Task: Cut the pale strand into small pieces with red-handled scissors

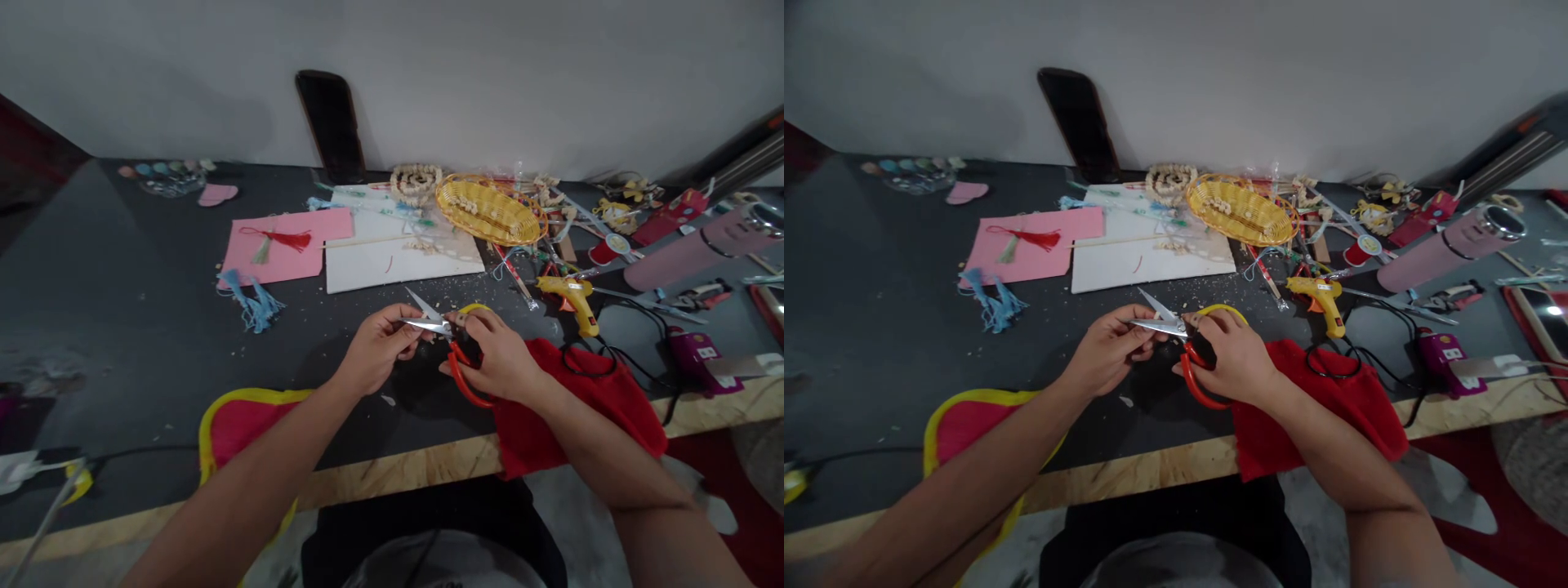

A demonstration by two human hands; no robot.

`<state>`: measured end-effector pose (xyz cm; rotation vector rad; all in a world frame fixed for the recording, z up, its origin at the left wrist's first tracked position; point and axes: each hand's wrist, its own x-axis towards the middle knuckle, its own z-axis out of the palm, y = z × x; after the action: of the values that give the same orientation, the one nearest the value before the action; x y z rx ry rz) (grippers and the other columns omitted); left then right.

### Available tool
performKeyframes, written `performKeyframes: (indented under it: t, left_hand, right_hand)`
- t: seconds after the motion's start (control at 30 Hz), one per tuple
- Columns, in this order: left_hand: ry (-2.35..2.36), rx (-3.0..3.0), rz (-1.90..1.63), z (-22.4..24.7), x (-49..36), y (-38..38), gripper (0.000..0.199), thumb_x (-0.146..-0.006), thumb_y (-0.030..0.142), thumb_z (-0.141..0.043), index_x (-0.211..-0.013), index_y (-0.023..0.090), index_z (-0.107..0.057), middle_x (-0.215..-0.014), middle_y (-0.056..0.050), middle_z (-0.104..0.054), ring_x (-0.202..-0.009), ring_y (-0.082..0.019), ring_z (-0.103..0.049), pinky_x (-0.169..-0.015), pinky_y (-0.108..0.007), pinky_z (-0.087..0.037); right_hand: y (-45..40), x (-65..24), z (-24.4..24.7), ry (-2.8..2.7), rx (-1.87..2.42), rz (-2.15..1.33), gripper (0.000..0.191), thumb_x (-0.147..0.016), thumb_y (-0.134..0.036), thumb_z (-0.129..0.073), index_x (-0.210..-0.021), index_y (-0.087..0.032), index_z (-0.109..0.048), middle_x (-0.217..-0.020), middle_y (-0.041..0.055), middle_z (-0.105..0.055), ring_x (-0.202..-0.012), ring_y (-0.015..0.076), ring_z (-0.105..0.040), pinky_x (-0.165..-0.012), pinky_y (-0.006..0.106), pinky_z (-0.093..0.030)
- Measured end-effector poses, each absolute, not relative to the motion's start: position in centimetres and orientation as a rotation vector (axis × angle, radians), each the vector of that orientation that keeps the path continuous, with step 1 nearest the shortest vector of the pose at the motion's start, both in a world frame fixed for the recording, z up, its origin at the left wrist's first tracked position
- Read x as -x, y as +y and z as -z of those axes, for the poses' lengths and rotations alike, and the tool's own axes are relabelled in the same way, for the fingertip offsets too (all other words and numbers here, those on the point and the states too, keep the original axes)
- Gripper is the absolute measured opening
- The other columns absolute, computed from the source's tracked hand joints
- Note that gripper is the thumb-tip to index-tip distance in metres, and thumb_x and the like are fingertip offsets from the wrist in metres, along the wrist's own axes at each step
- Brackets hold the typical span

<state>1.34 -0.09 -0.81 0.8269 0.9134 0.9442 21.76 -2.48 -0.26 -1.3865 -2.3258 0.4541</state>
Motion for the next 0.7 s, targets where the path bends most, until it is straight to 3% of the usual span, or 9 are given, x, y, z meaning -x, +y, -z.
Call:
performKeyframes:
  t: [0.47,0.7]
  left_hand:
    - [0.972,-0.906,-0.874,0.86,-1.37,-0.22,0.029,-0.067,0.036,-0.077,-0.076,0.016,-0.058,-0.062,-0.001,-0.065,-0.045,-0.005,-0.042,-0.044,-0.018,-0.028]
    - [0.974,-0.890,-0.877,0.87,-1.35,-0.41,0.032,-0.067,0.038,-0.078,-0.074,0.017,-0.055,-0.061,0.000,-0.065,-0.044,-0.005,-0.041,-0.042,-0.017,-0.029]
  right_hand:
    - [-2.61,-21.61,0.23,-2.322,1.325,-0.547,0.057,-0.080,-0.047,-0.067,-0.128,-0.019,-0.052,-0.116,0.0129,-0.060,-0.111,0.0276,-0.056,-0.096,0.045,-0.051]
    - [-2.77,-21.54,0.59,-2.318,1.236,-0.518,0.062,-0.083,-0.048,-0.065,-0.132,-0.013,-0.051,-0.114,0.0148,-0.061,-0.107,0.0255,-0.058,-0.095,0.040,-0.052]
